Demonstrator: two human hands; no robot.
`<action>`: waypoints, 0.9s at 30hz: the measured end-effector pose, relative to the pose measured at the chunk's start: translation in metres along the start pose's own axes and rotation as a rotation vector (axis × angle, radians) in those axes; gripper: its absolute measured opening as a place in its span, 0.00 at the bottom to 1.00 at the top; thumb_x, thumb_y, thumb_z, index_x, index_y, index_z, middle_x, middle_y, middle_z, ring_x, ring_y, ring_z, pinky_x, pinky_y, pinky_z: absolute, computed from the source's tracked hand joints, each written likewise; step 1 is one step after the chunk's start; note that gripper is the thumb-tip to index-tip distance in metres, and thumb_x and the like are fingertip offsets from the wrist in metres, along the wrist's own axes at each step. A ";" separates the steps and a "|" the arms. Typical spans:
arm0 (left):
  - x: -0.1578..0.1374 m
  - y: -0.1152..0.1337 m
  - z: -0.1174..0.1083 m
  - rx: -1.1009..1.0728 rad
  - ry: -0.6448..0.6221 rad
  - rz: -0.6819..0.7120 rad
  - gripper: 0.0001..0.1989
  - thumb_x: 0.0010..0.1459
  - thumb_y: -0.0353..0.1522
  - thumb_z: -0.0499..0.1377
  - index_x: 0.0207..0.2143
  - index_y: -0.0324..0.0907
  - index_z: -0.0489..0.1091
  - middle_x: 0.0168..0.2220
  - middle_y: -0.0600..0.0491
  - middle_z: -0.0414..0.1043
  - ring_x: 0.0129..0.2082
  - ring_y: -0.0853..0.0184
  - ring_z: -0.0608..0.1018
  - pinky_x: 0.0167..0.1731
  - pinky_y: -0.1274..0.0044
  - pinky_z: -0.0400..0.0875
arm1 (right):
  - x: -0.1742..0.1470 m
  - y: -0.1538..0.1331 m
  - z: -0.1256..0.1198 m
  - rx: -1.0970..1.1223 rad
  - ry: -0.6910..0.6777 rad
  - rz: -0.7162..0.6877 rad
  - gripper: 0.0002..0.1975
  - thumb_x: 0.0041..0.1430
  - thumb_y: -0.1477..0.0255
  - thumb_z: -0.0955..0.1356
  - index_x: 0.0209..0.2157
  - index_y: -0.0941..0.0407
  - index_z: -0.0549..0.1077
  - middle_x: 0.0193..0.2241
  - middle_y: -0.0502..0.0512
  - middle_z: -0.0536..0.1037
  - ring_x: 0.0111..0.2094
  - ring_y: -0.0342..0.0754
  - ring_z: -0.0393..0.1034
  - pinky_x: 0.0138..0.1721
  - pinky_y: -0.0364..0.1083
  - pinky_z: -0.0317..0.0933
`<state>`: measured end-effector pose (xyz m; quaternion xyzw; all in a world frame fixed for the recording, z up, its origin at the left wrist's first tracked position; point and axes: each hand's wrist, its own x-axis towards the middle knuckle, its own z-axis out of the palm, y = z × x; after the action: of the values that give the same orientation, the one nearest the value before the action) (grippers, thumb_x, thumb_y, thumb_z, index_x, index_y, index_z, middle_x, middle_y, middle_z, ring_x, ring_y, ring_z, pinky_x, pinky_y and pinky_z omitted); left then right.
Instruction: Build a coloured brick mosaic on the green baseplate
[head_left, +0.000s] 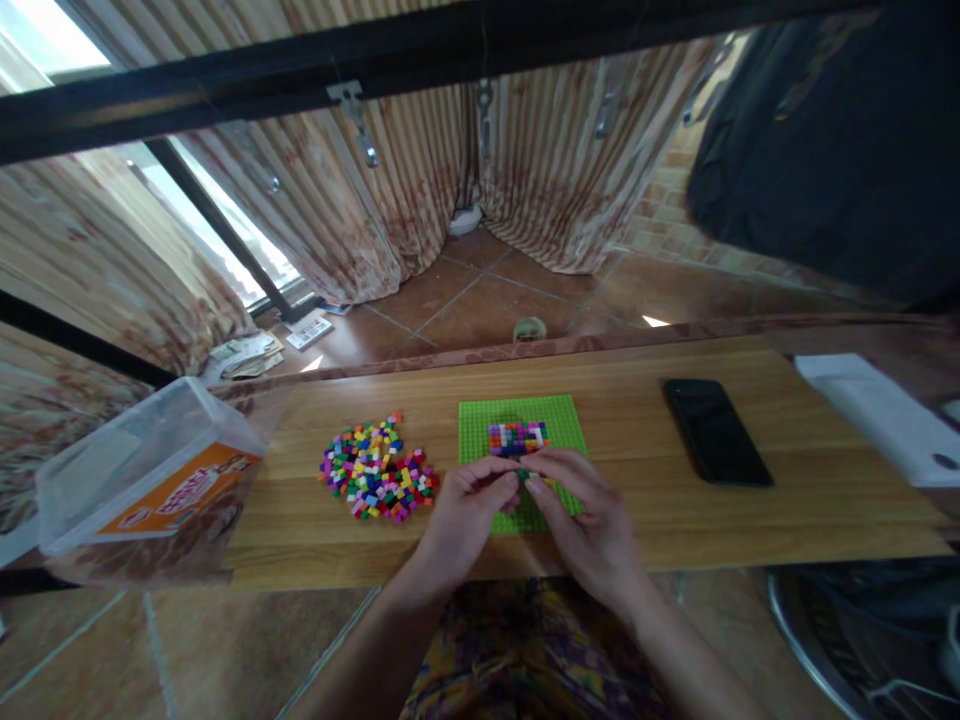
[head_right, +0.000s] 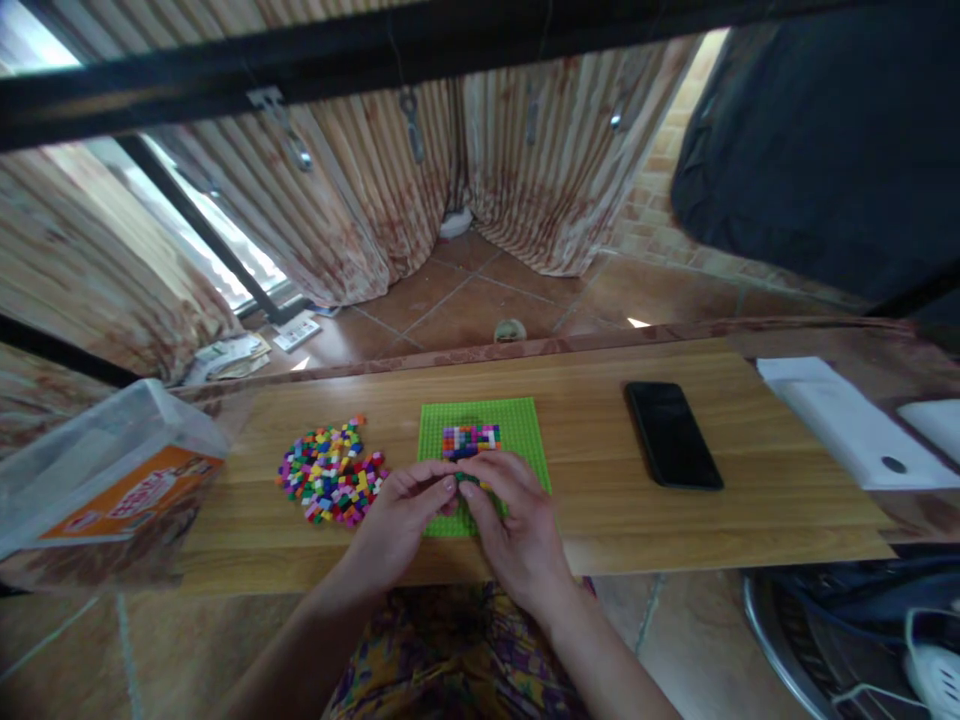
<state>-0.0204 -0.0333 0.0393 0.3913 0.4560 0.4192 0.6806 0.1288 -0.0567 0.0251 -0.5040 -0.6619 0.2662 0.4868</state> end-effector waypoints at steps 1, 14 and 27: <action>-0.001 0.000 0.000 -0.043 -0.021 -0.025 0.10 0.49 0.35 0.66 0.32 0.37 0.78 0.26 0.54 0.72 0.27 0.72 0.69 0.30 0.79 0.62 | -0.001 -0.001 0.002 0.019 -0.018 -0.003 0.11 0.64 0.71 0.65 0.46 0.47 0.76 0.43 0.53 0.77 0.48 0.47 0.70 0.49 0.48 0.65; -0.003 -0.014 -0.003 -0.198 -0.081 -0.146 0.13 0.47 0.37 0.69 0.31 0.37 0.77 0.26 0.54 0.71 0.24 0.75 0.68 0.26 0.81 0.59 | -0.009 0.014 -0.006 0.028 -0.019 0.082 0.08 0.63 0.70 0.66 0.40 0.48 0.78 0.42 0.52 0.76 0.45 0.45 0.71 0.46 0.45 0.66; 0.005 -0.027 -0.034 -0.039 0.224 -0.078 0.16 0.41 0.38 0.70 0.30 0.37 0.77 0.22 0.55 0.72 0.22 0.74 0.69 0.25 0.80 0.61 | 0.013 0.059 0.002 -0.145 0.101 0.141 0.07 0.58 0.67 0.69 0.36 0.48 0.81 0.47 0.56 0.71 0.46 0.51 0.67 0.50 0.55 0.62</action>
<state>-0.0458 -0.0324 0.0032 0.3108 0.5359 0.4422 0.6486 0.1505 -0.0232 -0.0209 -0.5958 -0.6171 0.2254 0.4619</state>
